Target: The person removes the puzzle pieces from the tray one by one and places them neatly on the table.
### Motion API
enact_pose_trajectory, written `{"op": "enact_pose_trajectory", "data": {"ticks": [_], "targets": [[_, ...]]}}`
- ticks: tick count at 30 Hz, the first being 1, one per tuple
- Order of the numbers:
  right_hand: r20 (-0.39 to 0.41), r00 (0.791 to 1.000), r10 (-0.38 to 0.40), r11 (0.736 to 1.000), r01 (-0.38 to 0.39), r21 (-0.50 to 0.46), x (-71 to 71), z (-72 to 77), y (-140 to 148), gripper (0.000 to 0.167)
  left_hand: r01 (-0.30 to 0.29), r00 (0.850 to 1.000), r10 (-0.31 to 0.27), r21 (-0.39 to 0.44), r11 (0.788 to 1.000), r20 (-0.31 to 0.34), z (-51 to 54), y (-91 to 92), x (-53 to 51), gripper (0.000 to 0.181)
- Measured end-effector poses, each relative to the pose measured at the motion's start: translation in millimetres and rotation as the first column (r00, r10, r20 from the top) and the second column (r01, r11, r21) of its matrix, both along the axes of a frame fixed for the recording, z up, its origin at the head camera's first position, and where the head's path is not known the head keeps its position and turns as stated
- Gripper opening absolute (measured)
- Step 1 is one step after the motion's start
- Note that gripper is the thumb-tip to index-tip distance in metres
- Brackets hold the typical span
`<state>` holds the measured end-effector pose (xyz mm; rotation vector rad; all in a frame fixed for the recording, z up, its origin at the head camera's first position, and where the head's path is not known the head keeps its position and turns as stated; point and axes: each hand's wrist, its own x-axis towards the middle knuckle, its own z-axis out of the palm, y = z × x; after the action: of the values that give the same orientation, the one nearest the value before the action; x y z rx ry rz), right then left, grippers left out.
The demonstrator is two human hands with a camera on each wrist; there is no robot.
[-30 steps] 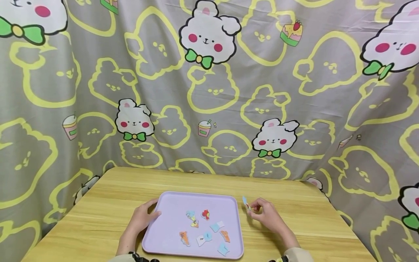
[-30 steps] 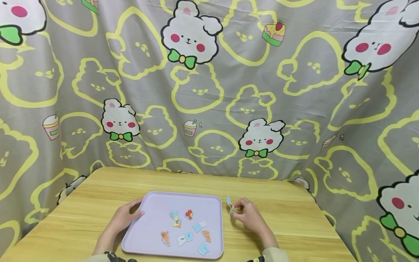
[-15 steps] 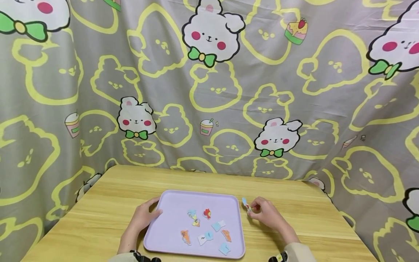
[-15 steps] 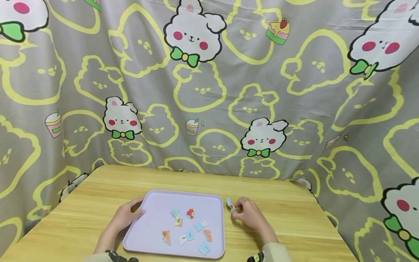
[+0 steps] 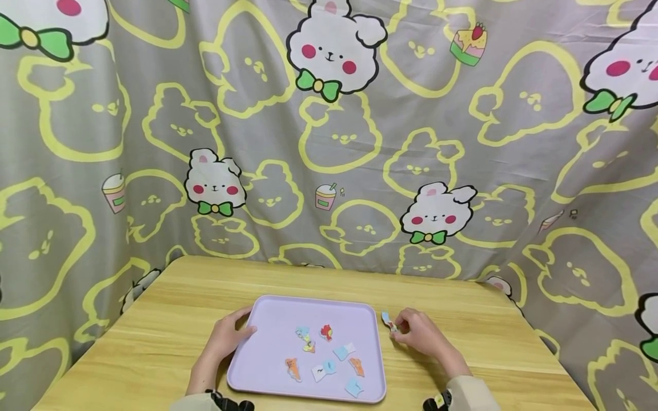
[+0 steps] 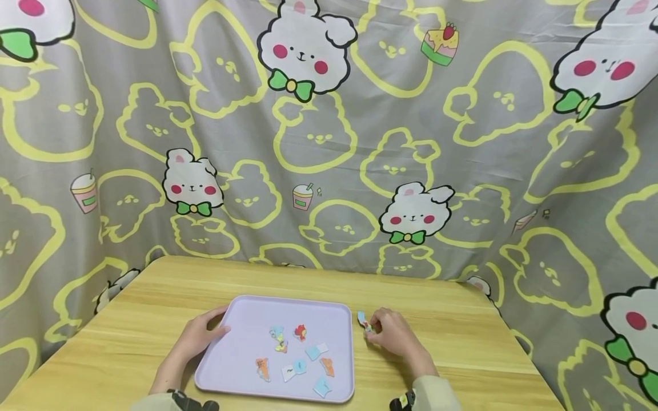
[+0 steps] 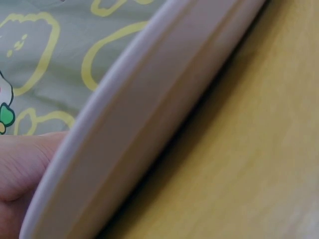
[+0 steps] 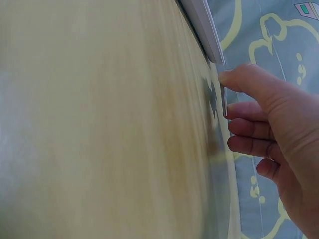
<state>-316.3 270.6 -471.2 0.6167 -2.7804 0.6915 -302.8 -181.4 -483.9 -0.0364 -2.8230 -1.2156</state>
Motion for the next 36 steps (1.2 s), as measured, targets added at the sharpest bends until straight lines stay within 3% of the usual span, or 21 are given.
{"op": "enact_pose_trajectory", "data": {"ticks": [11,20,26,36], "targets": [[-0.055,0.998,0.022,0.998,-0.019,0.056,-0.5,-2.6,0.3,0.016,0.007,1.000,-0.007,0.005,1.000,-0.001,-0.2,-1.0,-0.4,0.052],[0.056,0.997,0.048,0.997,-0.051,0.056,-0.7,0.7,-1.3,0.018,0.005,1.000,-0.005,0.003,1.000,-0.003,-0.3,-1.9,0.4,0.052],[0.080,0.994,0.070,0.997,-0.073,0.029,0.1,-0.1,-1.4,0.019,0.007,1.000,-0.007,0.007,1.000,-0.010,-0.5,-1.7,1.2,0.052],[0.089,0.995,-0.032,0.999,0.031,0.013,2.7,2.0,-4.0,0.020,0.001,1.000,-0.001,0.004,1.000,-0.016,-2.1,-1.1,0.4,0.052]]}}
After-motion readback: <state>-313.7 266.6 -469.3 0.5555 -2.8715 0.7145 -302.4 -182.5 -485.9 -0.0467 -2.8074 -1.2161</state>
